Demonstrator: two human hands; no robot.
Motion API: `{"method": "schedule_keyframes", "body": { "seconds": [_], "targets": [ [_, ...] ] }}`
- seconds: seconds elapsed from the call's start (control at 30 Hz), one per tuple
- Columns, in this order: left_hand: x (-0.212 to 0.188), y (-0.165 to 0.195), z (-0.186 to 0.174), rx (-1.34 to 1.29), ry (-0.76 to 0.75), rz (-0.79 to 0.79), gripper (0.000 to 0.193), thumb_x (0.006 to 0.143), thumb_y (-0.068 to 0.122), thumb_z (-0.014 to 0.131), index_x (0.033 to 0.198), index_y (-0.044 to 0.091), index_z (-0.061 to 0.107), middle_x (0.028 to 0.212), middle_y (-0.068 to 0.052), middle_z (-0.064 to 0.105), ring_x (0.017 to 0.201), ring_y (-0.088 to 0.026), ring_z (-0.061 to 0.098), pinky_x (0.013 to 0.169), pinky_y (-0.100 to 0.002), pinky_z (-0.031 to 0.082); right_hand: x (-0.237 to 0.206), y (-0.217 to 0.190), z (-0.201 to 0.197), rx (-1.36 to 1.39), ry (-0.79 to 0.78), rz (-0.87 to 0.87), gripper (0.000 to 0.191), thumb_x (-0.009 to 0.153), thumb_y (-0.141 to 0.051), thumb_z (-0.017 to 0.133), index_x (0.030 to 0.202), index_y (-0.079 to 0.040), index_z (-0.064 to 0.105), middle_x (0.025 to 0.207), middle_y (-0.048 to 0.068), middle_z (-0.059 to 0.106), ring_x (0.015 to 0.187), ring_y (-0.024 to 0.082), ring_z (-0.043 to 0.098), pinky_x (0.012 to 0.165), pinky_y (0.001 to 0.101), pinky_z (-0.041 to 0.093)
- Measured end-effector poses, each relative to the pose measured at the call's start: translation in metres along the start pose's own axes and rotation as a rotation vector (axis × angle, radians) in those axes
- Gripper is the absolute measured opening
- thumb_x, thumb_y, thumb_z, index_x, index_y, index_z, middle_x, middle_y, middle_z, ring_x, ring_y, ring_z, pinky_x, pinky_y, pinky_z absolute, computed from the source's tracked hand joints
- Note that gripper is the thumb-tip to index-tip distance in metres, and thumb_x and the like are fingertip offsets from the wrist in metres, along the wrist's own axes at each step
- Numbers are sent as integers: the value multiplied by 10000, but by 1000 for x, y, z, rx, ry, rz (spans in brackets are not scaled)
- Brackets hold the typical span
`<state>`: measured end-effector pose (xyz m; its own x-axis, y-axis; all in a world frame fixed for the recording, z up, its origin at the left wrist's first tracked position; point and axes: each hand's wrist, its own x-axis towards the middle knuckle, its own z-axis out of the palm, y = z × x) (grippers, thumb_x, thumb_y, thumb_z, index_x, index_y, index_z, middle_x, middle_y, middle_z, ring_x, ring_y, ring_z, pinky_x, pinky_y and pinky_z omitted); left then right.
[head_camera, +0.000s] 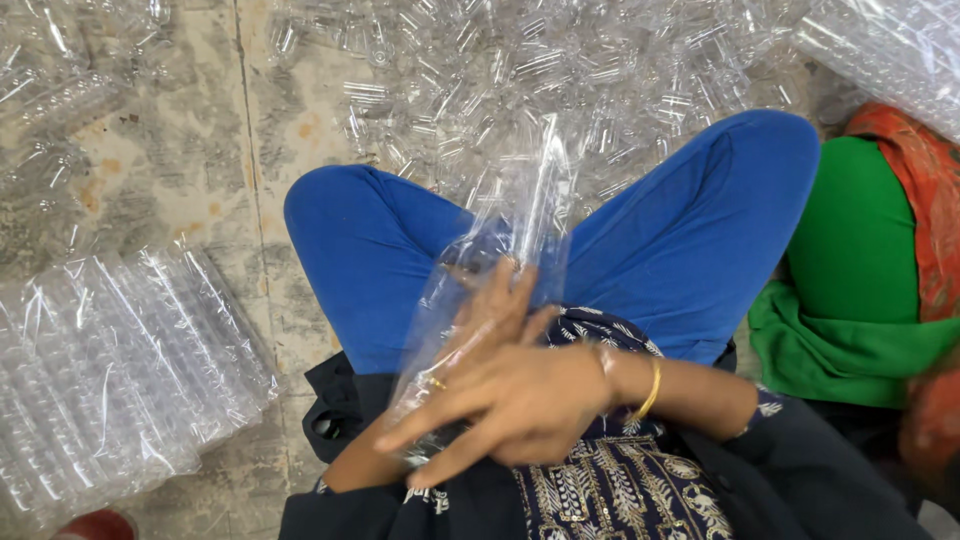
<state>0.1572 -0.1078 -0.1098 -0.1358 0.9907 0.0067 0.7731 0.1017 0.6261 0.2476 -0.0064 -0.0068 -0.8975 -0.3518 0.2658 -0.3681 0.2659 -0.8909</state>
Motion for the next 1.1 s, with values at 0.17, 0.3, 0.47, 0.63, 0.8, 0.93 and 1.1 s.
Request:
{"method": "schedule_keyframes", "body": {
  "seconds": [0.17, 0.3, 0.47, 0.63, 0.8, 0.93, 1.1],
  "targets": [
    [-28, 19, -85, -243, -399, 321, 447, 993, 344, 614, 1313, 37, 561, 1219, -204, 636, 1134, -386, 619, 990, -501, 483, -18, 75, -52, -464, 259, 529, 751, 1013, -525, 534, 1590, -92, 324, 1672, 163, 278, 1511, 389, 272, 1253, 565, 210],
    [-23, -16, -188, -903, -604, 620, 254, 1055, 217, 698, 1236, 42, 666, 1166, -140, 728, 1073, -292, 732, 914, -362, 593, -36, 99, -12, -634, -325, 543, 905, 874, -581, 640, 1589, -144, 299, 1663, 172, 204, 1533, 513, 95, 1104, 752, 192],
    [74, -72, -170, -617, 374, -22, 274, 1058, 130, 666, 1263, -51, 658, 1072, -89, 741, 951, -151, 700, 825, -250, 567, -65, 131, -55, -414, -186, 1022, 444, 936, -344, 624, 1334, -152, 592, 1037, 169, 743, 932, 353, 722, 833, 481, 569],
    [200, -174, -72, 27, 260, -127, 313, 925, 216, 762, 1198, 82, 688, 1062, -181, 689, 974, -352, 649, 836, -469, 520, -78, 215, -163, -1027, 698, 716, 320, 1029, -328, 715, 1224, -78, 671, 1093, 158, 676, 973, 416, 676, 825, 510, 552],
    [235, -203, 15, 353, 128, -202, 558, 729, 120, 760, 1276, 191, 677, 1302, -204, 532, 1220, -479, 470, 778, -568, 520, -72, 276, -175, -930, 468, 1115, 453, 937, -450, 717, 1169, -67, 653, 1050, 230, 681, 904, 461, 674, 775, 549, 541],
    [240, -206, 27, 519, 220, -103, 390, 851, 104, 756, 1221, 168, 651, 1391, -163, 538, 1300, -376, 504, 817, -513, 536, -85, 281, -188, -851, 515, 1001, 592, 775, -396, 774, 1236, -59, 620, 1045, 237, 700, 914, 455, 685, 749, 563, 541],
    [245, -194, -10, 7, 308, -148, 628, 754, 65, 763, 1358, 163, 620, 1184, -136, 550, 1125, -336, 543, 916, -492, 529, -98, 235, -217, -526, 797, 773, 560, 825, -138, 860, 1349, -100, 668, 1191, 143, 588, 1035, 273, 672, 873, 368, 613]
  ]
}}
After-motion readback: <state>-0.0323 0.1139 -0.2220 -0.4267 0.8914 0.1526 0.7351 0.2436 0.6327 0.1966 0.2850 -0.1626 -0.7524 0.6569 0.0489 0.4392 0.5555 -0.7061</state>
